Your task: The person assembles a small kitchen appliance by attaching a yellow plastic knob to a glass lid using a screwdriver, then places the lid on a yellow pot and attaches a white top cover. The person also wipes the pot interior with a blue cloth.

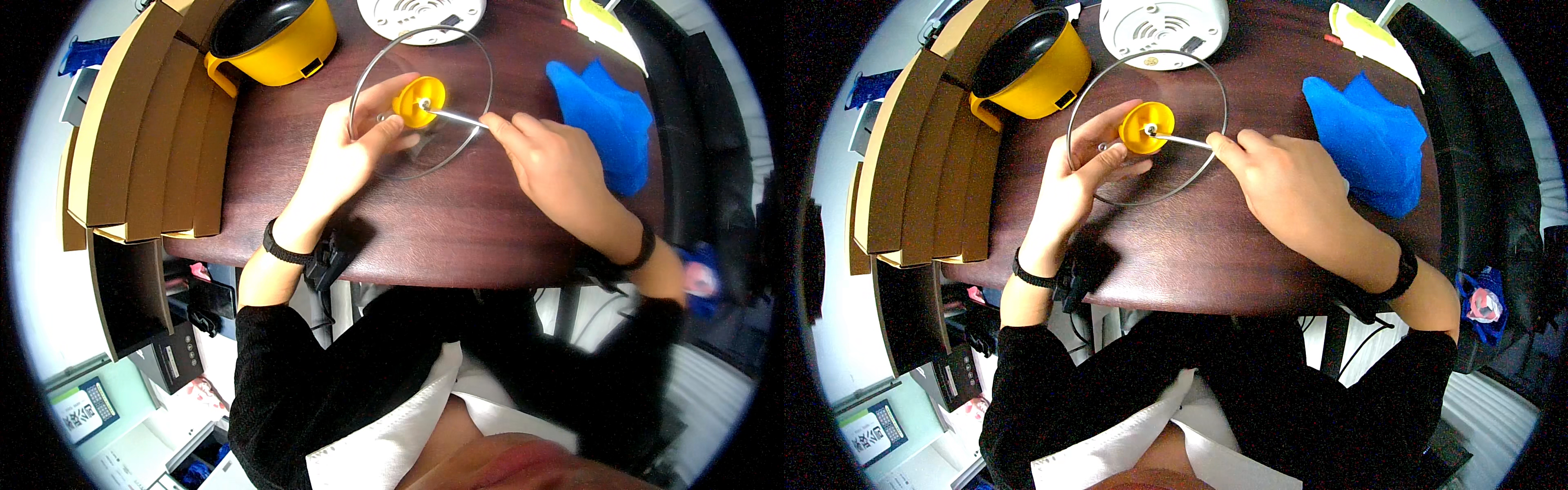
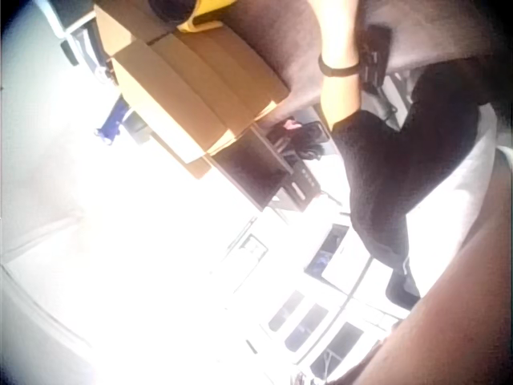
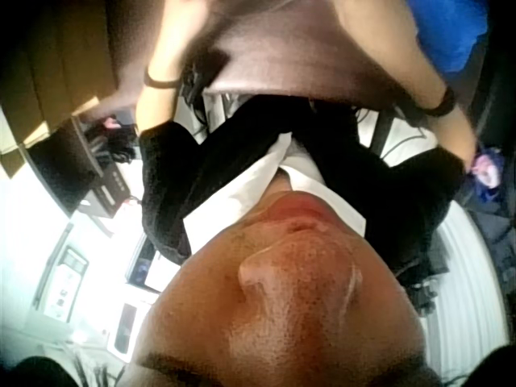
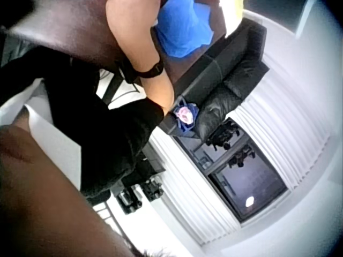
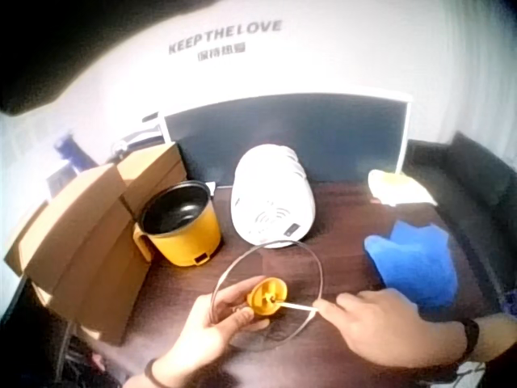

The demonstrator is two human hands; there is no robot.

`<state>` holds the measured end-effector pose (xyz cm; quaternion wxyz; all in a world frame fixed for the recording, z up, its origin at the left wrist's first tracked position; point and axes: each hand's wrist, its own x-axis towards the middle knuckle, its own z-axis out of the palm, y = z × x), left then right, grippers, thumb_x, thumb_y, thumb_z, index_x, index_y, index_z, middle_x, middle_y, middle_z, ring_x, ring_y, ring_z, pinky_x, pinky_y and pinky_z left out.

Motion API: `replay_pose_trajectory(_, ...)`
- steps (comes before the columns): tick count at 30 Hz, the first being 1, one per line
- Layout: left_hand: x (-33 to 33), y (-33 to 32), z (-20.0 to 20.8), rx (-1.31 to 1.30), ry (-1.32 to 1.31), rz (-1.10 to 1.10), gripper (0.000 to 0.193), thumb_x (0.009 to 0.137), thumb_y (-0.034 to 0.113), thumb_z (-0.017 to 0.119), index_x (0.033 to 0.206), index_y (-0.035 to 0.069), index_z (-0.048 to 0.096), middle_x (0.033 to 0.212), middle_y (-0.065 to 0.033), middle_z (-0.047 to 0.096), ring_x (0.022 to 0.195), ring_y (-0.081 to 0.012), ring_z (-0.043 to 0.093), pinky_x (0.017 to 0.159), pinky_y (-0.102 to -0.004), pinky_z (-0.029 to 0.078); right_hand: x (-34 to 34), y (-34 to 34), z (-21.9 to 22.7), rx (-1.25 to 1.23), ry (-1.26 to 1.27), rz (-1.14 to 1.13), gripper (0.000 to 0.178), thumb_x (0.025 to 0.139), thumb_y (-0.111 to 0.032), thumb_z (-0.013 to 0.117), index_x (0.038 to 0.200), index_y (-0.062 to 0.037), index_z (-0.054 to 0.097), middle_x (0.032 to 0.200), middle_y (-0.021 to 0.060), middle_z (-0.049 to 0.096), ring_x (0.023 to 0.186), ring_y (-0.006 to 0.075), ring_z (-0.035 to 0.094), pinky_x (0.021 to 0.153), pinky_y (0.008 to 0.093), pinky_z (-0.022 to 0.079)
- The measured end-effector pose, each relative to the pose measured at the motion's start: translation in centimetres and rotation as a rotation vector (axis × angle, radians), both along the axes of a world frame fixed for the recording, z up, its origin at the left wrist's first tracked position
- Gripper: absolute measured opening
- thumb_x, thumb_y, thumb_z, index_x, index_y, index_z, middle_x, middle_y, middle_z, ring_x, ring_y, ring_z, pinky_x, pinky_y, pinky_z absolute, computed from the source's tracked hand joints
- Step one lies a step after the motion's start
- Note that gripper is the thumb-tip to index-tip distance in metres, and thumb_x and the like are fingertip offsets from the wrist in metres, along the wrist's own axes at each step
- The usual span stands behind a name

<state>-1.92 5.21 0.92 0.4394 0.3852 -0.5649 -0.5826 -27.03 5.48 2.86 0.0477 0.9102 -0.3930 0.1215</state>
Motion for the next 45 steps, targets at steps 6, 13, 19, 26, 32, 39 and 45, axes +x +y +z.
replay_pose_trajectory(6, -0.1, 0.0, -0.1, 0.002, 0.027, 0.002, 0.045, 0.094, 0.003, 0.049, 0.138, -0.002, 0.042, 0.131, -0.0145, 0.054, 0.118, -0.0225, 0.055, 0.094, -0.0383, 0.052, 0.0, 0.2, 0.2, 0.001, 0.002, -0.011, 0.035, 0.081, -0.009, 0.055, 0.116, -0.0085, 0.061, 0.077, 0.0073, 0.056, 0.064, 0.0248, 0.063, 0.055, 0.0371, 0.051)
replay_pose_trajectory(13, -0.3, 0.1, -0.2, -0.012, -0.003, 0.008, 0.046, 0.094, 0.003, 0.049, 0.139, -0.002, 0.041, 0.131, -0.0152, 0.054, 0.118, -0.0230, 0.055, 0.094, -0.0391, 0.052, 0.0, 0.4, 0.3, 0.014, -0.008, -0.032, 0.035, 0.081, -0.009, 0.055, 0.116, -0.0080, 0.061, 0.078, 0.0076, 0.056, 0.064, 0.0246, 0.063, 0.055, 0.0367, 0.051)
replay_pose_trajectory(19, -0.3, 0.1, -0.1, -0.017, 0.014, 0.006, 0.045, 0.094, 0.002, 0.048, 0.138, -0.003, 0.041, 0.131, -0.0163, 0.054, 0.116, -0.0239, 0.057, 0.093, -0.0393, 0.052, 0.0, 0.6, 0.1, 0.025, -0.032, -0.039, 0.036, 0.081, -0.009, 0.056, 0.117, -0.0071, 0.061, 0.077, 0.0082, 0.057, 0.064, 0.0258, 0.063, 0.054, 0.0372, 0.052)
replay_pose_trajectory(26, -0.4, 0.3, -0.1, -0.077, 0.011, 0.071, 0.045, 0.094, -0.002, 0.046, 0.138, -0.004, 0.040, 0.134, -0.0181, 0.051, 0.119, -0.0277, 0.055, 0.096, -0.0404, 0.051, 0.6, 0.2, -0.8, 0.084, -0.175, -0.028, 0.033, 0.083, -0.009, 0.056, 0.116, -0.0068, 0.061, 0.077, 0.0110, 0.061, 0.060, 0.0288, 0.063, 0.054, 0.0386, 0.052)
replay_pose_trajectory(32, -0.4, 0.1, -0.8, -0.190, -0.107, 0.131, 0.044, 0.095, -0.004, 0.043, 0.139, -0.003, 0.040, 0.133, -0.0178, 0.051, 0.119, -0.0267, 0.055, 0.098, -0.0397, 0.049, 1.8, -1.5, -4.0, 0.648, -0.696, 0.013, 0.027, 0.094, -0.009, 0.050, 0.118, -0.0046, 0.059, 0.068, 0.0076, 0.060, 0.050, 0.0208, 0.057, 0.046, 0.0323, 0.047)
replay_pose_trajectory(39, 0.2, -0.4, -1.1, -0.277, -0.127, 0.197, 0.043, 0.096, -0.003, 0.043, 0.139, -0.003, 0.039, 0.132, -0.0190, 0.052, 0.119, -0.0272, 0.054, 0.098, -0.0404, 0.050, 3.5, -0.6, -1.6, 1.845, -1.277, -0.162, 0.031, 0.101, -0.019, 0.044, 0.128, -0.0061, 0.050, 0.072, 0.0002, 0.046, 0.048, 0.0070, 0.041, 0.041, 0.0239, 0.037)
replay_pose_trajectory(45, 0.1, -0.7, -0.4, -0.237, -0.026, 0.171, 0.044, 0.095, -0.003, 0.045, 0.138, -0.005, 0.039, 0.131, -0.0207, 0.052, 0.117, -0.0304, 0.056, 0.095, -0.0427, 0.052, 2.4, -1.9, -1.6, 1.294, -0.867, -0.080, 0.026, 0.100, -0.018, 0.046, 0.120, -0.0064, 0.059, 0.068, 0.0004, 0.051, 0.052, 0.0100, 0.050, 0.047, 0.0295, 0.043)
